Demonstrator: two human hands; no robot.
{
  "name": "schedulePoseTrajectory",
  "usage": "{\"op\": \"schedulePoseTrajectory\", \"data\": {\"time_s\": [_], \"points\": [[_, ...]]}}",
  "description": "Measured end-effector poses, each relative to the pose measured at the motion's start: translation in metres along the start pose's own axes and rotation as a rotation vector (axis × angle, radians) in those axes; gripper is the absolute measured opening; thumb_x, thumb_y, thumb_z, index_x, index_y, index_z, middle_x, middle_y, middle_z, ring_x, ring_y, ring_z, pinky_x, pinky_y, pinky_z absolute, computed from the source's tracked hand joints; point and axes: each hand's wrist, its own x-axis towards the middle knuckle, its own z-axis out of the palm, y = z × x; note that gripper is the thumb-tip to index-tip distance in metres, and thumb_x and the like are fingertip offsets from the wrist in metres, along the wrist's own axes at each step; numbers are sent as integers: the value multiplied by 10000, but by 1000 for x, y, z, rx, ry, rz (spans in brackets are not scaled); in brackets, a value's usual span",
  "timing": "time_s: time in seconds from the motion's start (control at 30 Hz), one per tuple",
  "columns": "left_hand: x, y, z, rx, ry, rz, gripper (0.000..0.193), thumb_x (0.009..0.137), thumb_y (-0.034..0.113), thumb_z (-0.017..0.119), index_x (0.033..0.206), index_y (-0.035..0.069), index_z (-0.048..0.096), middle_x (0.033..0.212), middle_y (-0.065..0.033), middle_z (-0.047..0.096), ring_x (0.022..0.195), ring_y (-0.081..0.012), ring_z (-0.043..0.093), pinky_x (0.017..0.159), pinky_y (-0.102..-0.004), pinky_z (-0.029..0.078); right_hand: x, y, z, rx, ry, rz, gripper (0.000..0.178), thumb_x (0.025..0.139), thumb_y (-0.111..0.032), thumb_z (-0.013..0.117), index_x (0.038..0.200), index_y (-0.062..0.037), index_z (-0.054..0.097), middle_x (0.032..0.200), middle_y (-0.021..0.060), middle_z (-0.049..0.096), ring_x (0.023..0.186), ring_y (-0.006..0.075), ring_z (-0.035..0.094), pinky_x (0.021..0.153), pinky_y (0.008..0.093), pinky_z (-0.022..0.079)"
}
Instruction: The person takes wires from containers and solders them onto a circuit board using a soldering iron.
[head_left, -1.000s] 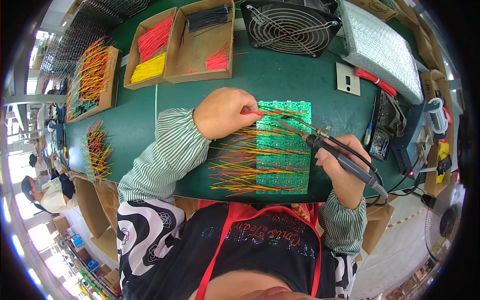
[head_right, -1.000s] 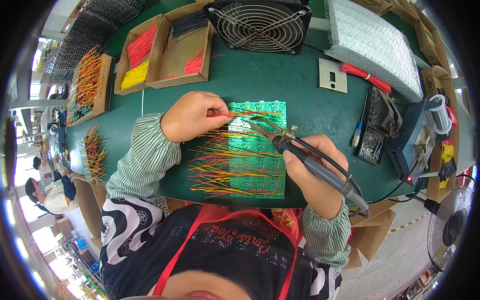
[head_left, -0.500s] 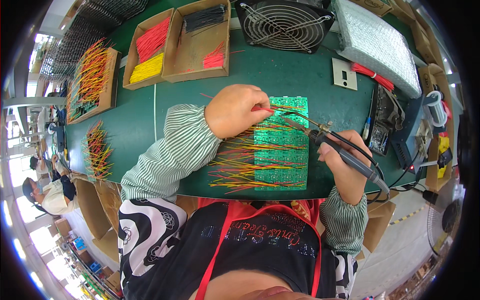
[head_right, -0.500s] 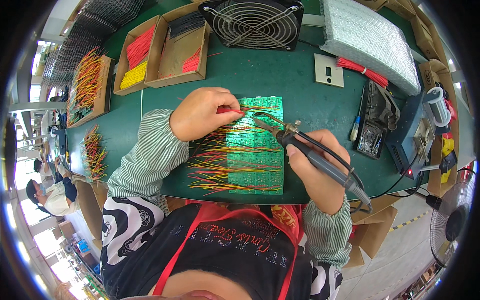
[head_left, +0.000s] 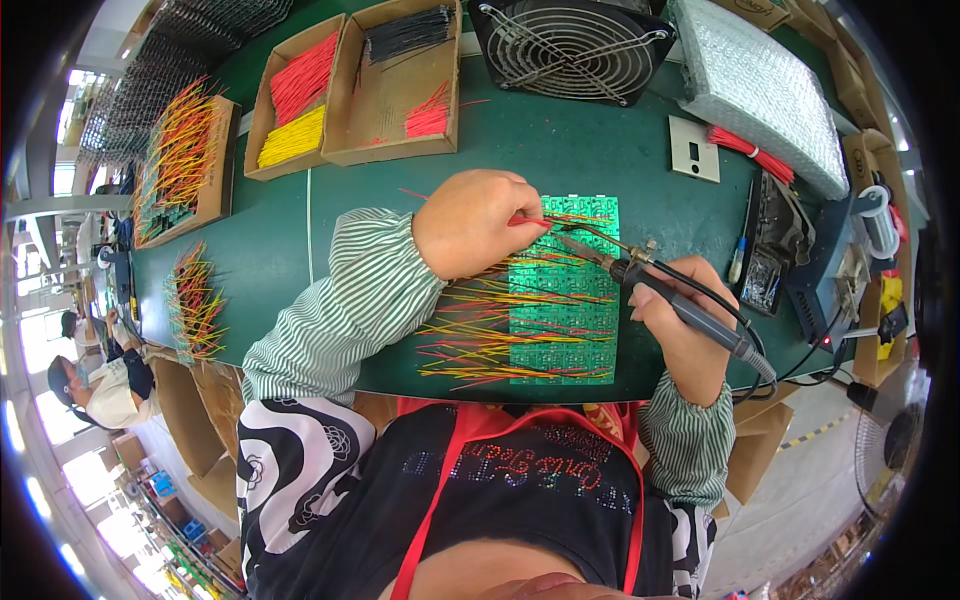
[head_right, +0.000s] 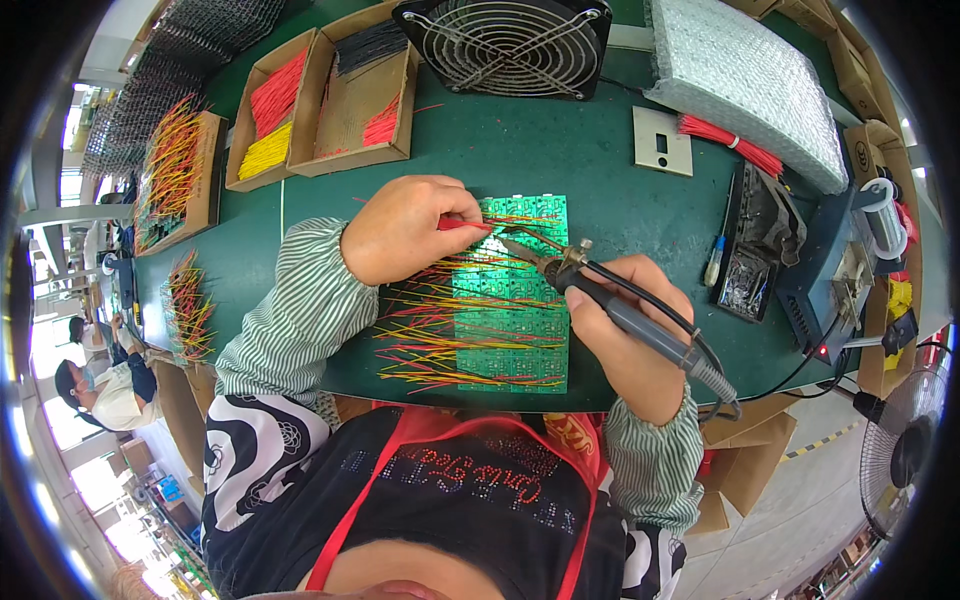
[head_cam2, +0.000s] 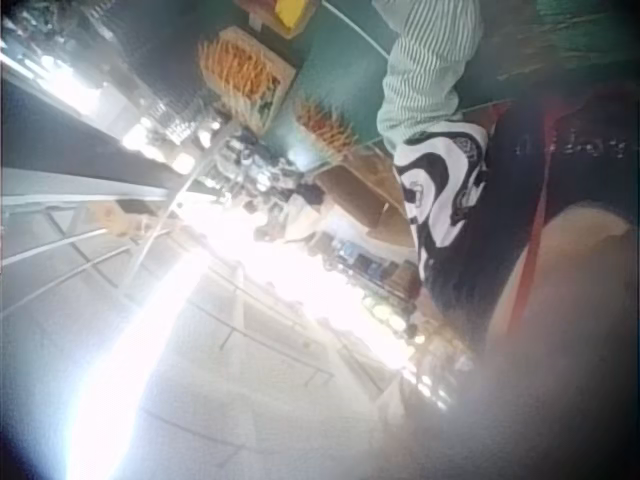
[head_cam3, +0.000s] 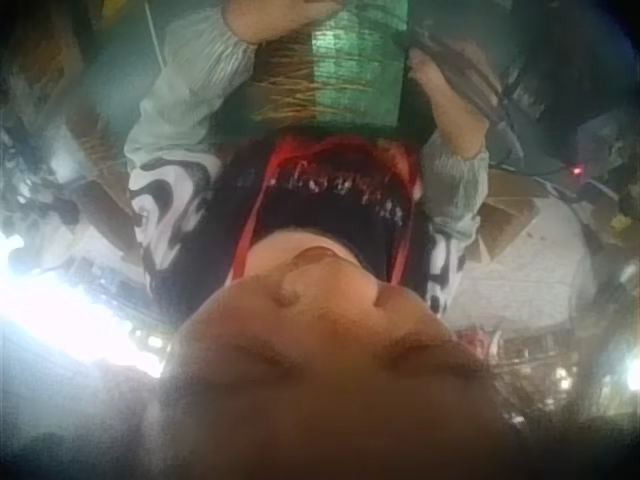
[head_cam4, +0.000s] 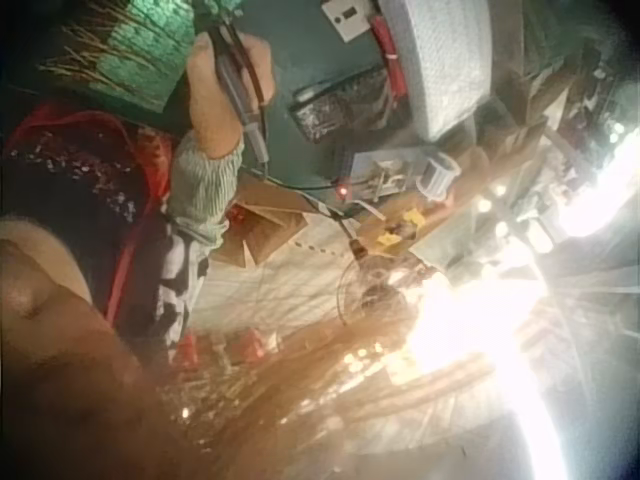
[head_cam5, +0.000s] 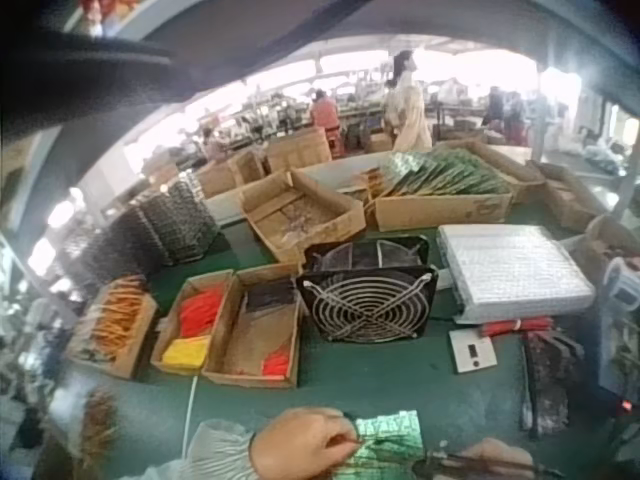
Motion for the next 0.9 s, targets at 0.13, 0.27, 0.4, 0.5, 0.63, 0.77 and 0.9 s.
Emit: {"op": "schedulePoseTrajectory", "data": {"time_s": [0.13,0.27,0.4,0.5,0.63,0.77,0.9], "points": [[0,0,0,14,-6,7,153,778,177,640,748,28,629,717,-95,591,681,-261,583,604,-362,451,-3,-6,-6,45,20,15,165,742,-52,695,859,17,603,711,32,618,636,58,556,579,198,447],[-1,4,-1,48,16,12,146,774,176,643,756,31,632,722,-96,591,686,-263,586,606,-362,453,-6,-10,-12,78,27,58,160,753,-44,683,869,21,594,706,33,613,623,63,565,570,194,447],[-4,9,-10,91,89,47,127,776,161,640,760,35,633,722,-97,589,682,-265,585,604,-363,454,-10,-10,-17,74,31,41,156,754,-37,680,870,21,593,705,36,613,624,67,570,571,193,448],[-5,13,-12,68,159,20,112,780,151,638,765,40,635,728,-95,589,679,-267,584,601,-362,455,-11,-10,-19,68,24,52,156,754,-34,678,871,21,590,706,38,614,626,69,573,574,195,450],[7,17,5,68,108,111,125,784,164,643,767,41,625,732,-93,589,679,-270,583,599,-363,452,-9,-9,-21,56,44,47,156,757,-36,676,873,22,589,712,38,618,627,69,574,580,196,452],[14,14,12,20,53,72,142,787,180,644,768,41,624,735,-95,590,678,-273,582,602,-367,450,-9,-7,-21,87,52,93,156,758,-36,674,876,21,590,718,41,619,633,69,575,580,197,453],[15,13,12,-1,49,58,154,792,187,640,766,36,625,742,-97,591,679,-275,582,604,-367,449,-7,-5,-19,64,34,70,159,754,-38,677,877,18,594,718,37,617,638,64,570,578,195,449]]}}
